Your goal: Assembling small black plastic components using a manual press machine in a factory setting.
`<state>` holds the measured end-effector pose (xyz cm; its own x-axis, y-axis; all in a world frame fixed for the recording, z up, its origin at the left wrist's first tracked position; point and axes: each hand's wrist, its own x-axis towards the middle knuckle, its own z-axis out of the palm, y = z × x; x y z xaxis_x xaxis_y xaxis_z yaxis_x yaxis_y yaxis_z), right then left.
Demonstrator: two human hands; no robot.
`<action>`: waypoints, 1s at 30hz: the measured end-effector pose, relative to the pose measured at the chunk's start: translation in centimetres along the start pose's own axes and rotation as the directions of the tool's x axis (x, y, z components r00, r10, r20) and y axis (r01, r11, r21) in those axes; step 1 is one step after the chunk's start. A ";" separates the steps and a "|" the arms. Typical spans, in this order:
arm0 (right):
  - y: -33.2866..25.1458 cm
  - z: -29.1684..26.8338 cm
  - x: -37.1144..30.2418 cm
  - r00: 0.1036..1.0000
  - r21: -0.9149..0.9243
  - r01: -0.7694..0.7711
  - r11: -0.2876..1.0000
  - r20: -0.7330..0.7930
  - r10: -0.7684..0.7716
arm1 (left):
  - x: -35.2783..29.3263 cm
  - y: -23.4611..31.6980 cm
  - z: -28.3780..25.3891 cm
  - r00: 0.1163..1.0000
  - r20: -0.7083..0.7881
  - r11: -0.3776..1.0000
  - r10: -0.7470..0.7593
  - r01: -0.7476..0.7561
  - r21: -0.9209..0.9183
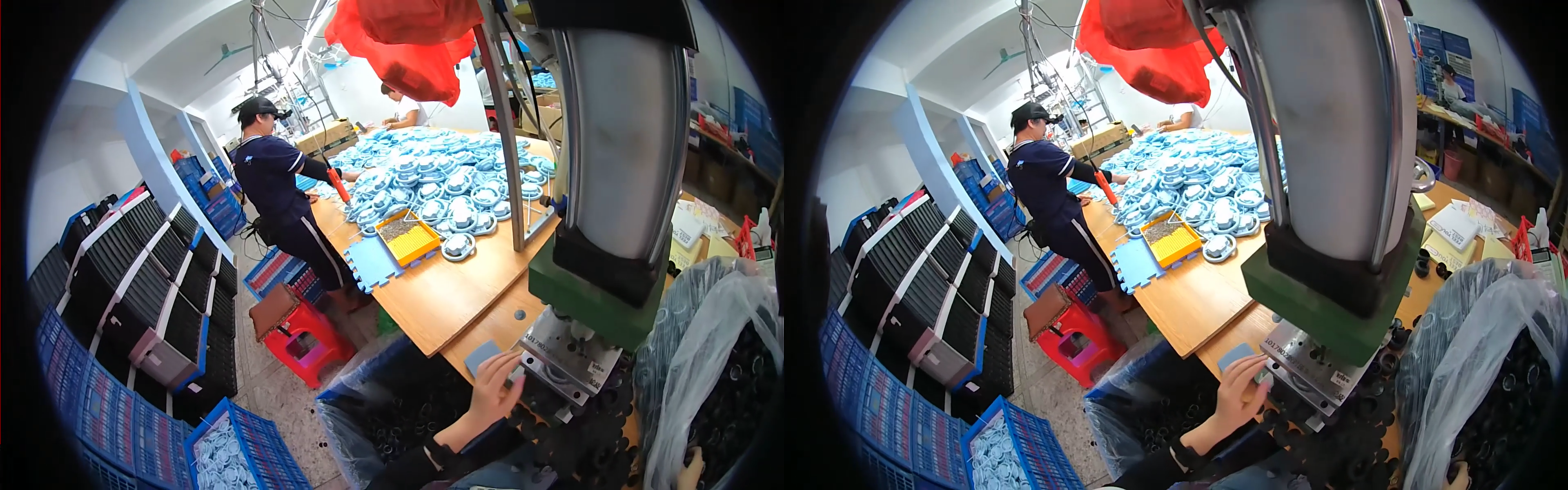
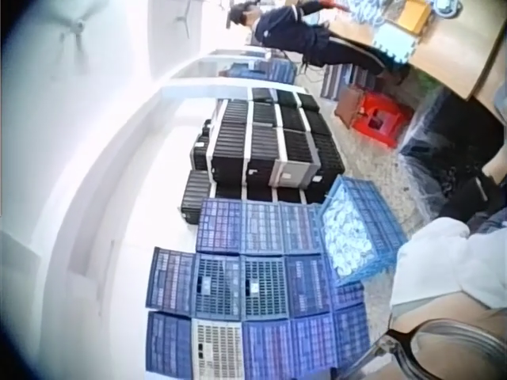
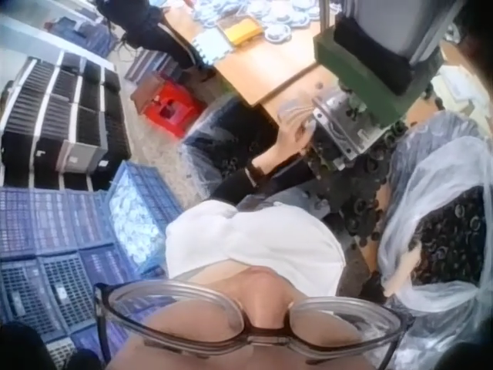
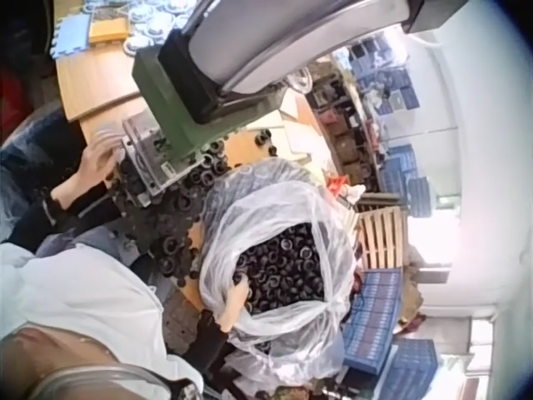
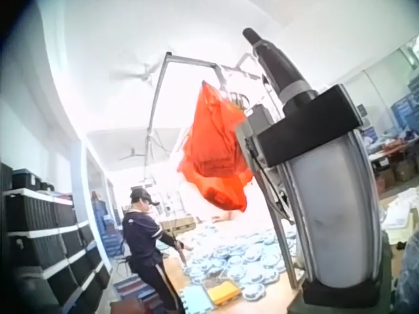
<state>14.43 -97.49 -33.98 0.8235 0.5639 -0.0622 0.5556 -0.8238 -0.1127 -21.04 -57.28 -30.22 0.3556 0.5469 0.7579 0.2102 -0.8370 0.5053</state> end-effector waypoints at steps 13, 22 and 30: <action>2.0 -0.7 -0.7 0.818 0.114 -0.008 0.993 -0.570 0.072 | 4.6 4.8 4.5 0.990 0.002 0.959 -0.139 0.136 -0.248; 2.9 1.2 -0.4 0.799 0.607 0.265 0.749 -0.574 0.182 | 4.0 5.4 5.2 0.995 -0.024 0.995 -0.100 0.099 -0.034; -24.2 -7.4 -4.2 0.908 0.882 0.380 0.279 -0.299 -0.294 | 2.9 4.5 3.0 0.983 -0.067 0.984 -0.172 0.169 -0.050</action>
<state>-1.60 -80.33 -23.66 0.6190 0.7364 0.2731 0.3671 0.0361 -0.9295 -16.34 -59.50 -26.95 0.2520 0.6829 0.6857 0.2212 -0.7305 0.6461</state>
